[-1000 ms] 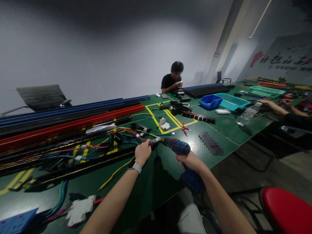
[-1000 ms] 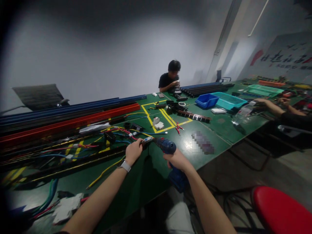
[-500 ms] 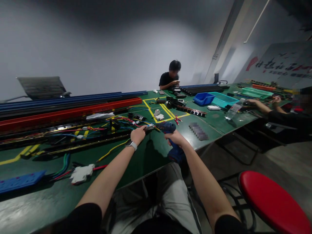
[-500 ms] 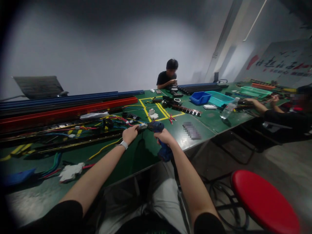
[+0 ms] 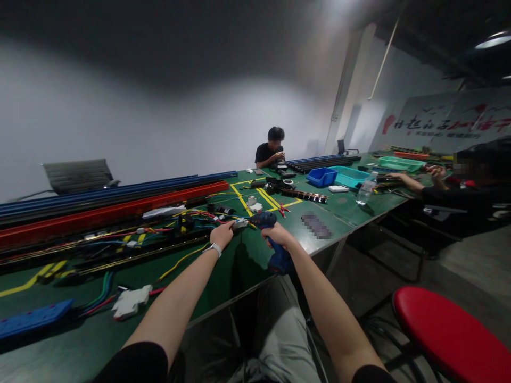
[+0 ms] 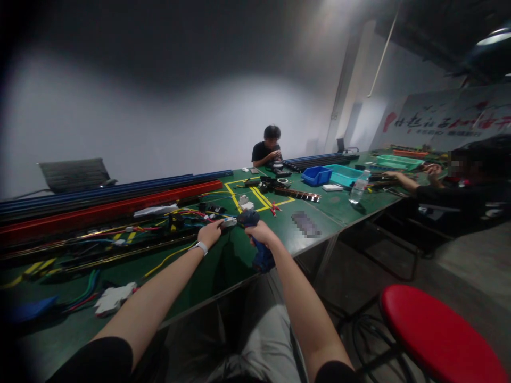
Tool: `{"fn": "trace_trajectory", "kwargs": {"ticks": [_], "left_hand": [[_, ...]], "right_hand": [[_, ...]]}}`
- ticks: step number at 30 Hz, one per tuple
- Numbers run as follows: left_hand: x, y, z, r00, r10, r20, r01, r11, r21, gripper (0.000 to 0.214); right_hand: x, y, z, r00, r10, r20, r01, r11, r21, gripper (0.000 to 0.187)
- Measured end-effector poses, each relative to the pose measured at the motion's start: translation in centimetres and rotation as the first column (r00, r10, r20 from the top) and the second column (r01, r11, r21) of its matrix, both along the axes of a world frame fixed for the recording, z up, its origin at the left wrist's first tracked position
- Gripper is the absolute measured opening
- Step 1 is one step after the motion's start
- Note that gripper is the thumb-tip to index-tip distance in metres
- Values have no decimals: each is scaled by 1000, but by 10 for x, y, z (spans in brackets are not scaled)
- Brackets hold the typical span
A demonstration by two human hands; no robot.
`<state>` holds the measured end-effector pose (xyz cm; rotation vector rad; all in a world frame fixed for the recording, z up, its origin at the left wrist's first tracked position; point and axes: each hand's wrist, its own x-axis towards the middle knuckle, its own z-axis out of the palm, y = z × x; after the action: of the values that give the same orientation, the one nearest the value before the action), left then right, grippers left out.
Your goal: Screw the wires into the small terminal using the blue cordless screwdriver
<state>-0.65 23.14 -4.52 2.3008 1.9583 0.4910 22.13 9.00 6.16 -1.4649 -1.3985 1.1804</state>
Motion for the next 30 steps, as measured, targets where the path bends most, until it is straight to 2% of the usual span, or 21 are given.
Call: {"fn": "trace_trajectory", "kwargs": {"ticks": [10,22,30], "left_hand": [[2,4,-4,1000,15,-15,-15,1000,-8,48],[4,0,-2,1000,8,-12,-8,999,40,46],[3,1,-2,1000,8,-7,-8,1000,6,47]], "right_hand": [[1,7,-12,999,26,-37,-25,999,23,9],[0,3,-8,1000,20,-14,-20,999,30,11],[-1,4,-9,1000,-12,-11,13,999,37,11]]}}
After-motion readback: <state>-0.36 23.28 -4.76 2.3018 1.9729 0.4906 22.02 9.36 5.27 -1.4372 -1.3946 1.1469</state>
